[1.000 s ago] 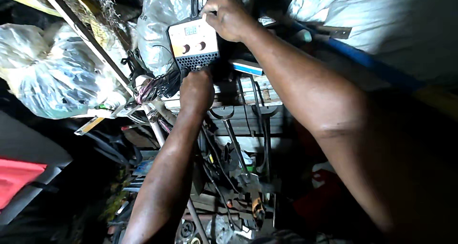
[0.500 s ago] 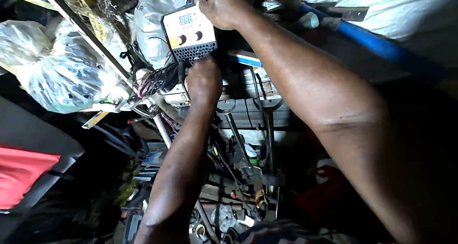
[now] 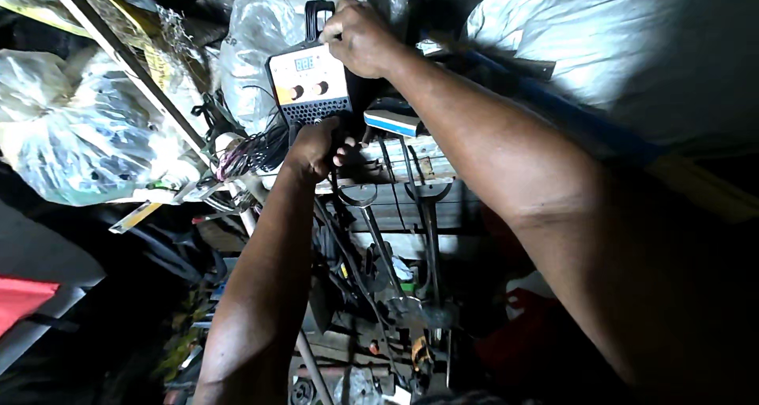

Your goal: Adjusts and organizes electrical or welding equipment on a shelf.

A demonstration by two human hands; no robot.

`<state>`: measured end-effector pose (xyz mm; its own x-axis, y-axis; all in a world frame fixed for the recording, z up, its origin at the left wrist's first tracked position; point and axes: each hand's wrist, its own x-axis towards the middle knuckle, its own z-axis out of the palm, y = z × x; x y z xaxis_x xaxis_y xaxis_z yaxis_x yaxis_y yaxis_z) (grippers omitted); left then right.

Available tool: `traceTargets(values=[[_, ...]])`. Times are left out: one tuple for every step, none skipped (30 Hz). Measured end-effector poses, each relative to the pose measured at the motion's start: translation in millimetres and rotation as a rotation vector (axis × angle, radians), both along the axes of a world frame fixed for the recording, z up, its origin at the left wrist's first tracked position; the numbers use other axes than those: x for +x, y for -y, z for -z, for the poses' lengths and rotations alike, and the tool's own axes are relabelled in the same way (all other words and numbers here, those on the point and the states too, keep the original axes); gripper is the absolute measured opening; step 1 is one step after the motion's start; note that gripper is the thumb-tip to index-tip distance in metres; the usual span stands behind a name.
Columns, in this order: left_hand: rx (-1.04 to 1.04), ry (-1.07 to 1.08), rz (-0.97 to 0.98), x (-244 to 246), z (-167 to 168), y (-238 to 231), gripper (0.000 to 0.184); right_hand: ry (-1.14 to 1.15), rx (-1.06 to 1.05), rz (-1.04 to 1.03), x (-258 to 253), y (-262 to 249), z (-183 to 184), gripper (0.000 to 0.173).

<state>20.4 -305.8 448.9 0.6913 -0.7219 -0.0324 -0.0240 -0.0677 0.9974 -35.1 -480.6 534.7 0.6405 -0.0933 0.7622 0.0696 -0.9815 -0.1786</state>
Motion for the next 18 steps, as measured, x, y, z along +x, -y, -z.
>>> traceTargets(values=[[0.008,0.012,-0.001,1.5,-0.8,1.1,0.037,-0.002,-0.003,0.003,0.0,-0.4,0.3,0.027],[0.020,0.035,-0.014,2.5,-1.9,1.9,0.036,0.001,-0.005,0.004,0.3,-0.8,0.6,0.028],[0.041,0.064,-0.026,3.1,-3.1,2.3,0.035,0.001,-0.004,0.005,1.2,-0.7,1.2,0.028],[0.059,0.098,-0.036,3.6,-4.2,2.5,0.034,-0.007,0.003,0.008,1.4,-0.9,1.1,0.029],[0.080,0.134,-0.039,3.9,-5.9,2.2,0.033,-0.008,0.011,0.005,1.9,-1.0,0.9,0.029],[0.104,0.175,-0.043,4.1,-7.5,2.2,0.033,-0.006,0.017,0.005,2.4,-0.9,0.8,0.029],[0.129,0.223,-0.054,3.4,-8.6,2.5,0.034,-0.007,0.016,0.009,2.2,-1.4,1.0,0.029],[0.159,0.279,-0.069,2.3,-9.7,3.2,0.034,-0.013,0.012,0.013,1.0,-2.3,0.7,0.029],[0.199,0.347,-0.087,1.3,-10.5,3.9,0.034,-0.019,0.011,0.012,-0.6,-3.8,0.4,0.029],[0.251,0.427,-0.116,-0.5,-11.0,4.8,0.035,-0.020,0.010,0.004,-2.2,-5.4,0.7,0.030],[0.312,0.508,-0.146,-1.2,-11.3,6.6,0.037,-0.014,0.007,0.000,-2.4,-5.5,1.6,0.030],[0.379,0.585,-0.176,-1.3,-11.6,9.3,0.039,-0.008,0.006,0.001,-2.0,-5.0,2.3,0.030],[0.438,0.645,-0.198,-1.3,-11.6,11.2,0.041,-0.002,0.003,0.006,-1.4,-4.8,3.1,0.030],[0.481,0.683,-0.204,-1.9,-12.1,11.1,0.043,-0.004,0.001,0.008,-1.4,-6.1,3.7,0.030],[0.508,0.699,-0.194,-3.4,-13.5,9.9,0.045,-0.005,-0.002,0.007,-1.4,-7.3,4.3,0.030],[0.507,0.695,-0.177,-4.4,-14.9,8.6,0.046,-0.003,-0.007,0.012,-1.6,-7.8,4.2,0.029],[0.478,0.672,-0.165,-5.4,-15.3,6.4,0.046,-0.005,-0.020,0.024,-1.5,-7.6,3.5,0.029],[0.428,0.640,-0.155,-5.8,-13.7,3.2,0.047,-0.019,-0.032,0.037,-1.6,-7.3,2.5,0.029]])
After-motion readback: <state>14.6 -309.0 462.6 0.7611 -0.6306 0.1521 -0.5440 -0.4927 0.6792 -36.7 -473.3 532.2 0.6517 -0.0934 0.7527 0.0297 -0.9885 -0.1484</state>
